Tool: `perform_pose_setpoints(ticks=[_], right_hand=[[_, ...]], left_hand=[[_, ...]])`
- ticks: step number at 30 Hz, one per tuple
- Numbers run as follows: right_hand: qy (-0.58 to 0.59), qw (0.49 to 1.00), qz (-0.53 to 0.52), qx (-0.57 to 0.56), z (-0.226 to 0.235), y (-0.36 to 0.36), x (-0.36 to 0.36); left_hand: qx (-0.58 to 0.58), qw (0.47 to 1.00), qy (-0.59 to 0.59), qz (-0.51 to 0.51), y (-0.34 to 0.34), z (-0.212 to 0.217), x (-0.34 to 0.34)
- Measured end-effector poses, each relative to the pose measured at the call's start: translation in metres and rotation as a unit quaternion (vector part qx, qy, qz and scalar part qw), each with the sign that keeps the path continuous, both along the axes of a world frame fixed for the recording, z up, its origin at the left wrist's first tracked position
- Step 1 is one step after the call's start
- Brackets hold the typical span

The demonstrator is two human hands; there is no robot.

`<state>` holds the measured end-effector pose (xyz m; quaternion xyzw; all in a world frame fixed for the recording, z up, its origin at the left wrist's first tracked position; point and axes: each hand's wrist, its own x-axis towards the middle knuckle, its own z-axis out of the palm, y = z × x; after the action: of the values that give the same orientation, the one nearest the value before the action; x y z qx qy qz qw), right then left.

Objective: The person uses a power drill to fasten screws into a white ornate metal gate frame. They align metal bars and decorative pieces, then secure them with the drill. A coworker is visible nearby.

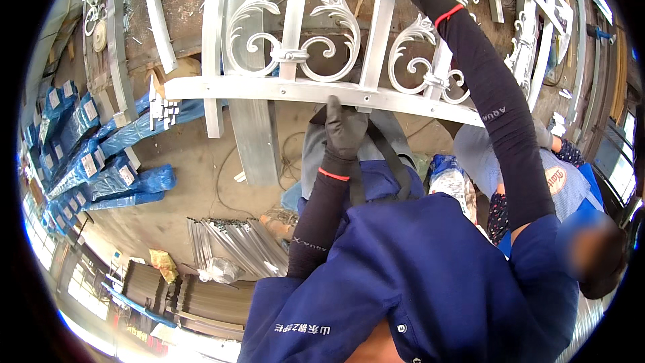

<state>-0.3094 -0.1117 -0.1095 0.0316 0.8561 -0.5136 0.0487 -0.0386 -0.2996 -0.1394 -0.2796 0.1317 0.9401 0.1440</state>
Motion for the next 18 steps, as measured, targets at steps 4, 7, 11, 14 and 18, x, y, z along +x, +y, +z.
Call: perform_pose_setpoints(ticks=[4,7,11,14,18], right_hand=[[-0.058,0.993,-0.072,0.073,0.004,-0.004,-0.022],[-0.001,0.992,-0.123,-0.027,-0.029,-0.002,-0.03],[-0.149,0.962,-0.044,-0.223,-0.024,0.017,-0.057],[-0.117,0.943,-0.137,-0.279,-0.037,0.017,-0.091],[-0.084,0.982,-0.13,-0.105,-0.049,0.016,-0.1]], left_hand=[[0.053,0.998,0.002,0.033,0.0,0.008,-0.001],[0.008,1.0,-0.002,0.022,0.0,0.011,-0.009],[-0.134,0.99,-0.038,-0.001,-0.008,0.015,-0.01],[-0.32,0.907,-0.001,-0.274,-0.037,0.028,-0.016],[-0.395,0.836,0.008,-0.382,-0.05,0.027,-0.02]])
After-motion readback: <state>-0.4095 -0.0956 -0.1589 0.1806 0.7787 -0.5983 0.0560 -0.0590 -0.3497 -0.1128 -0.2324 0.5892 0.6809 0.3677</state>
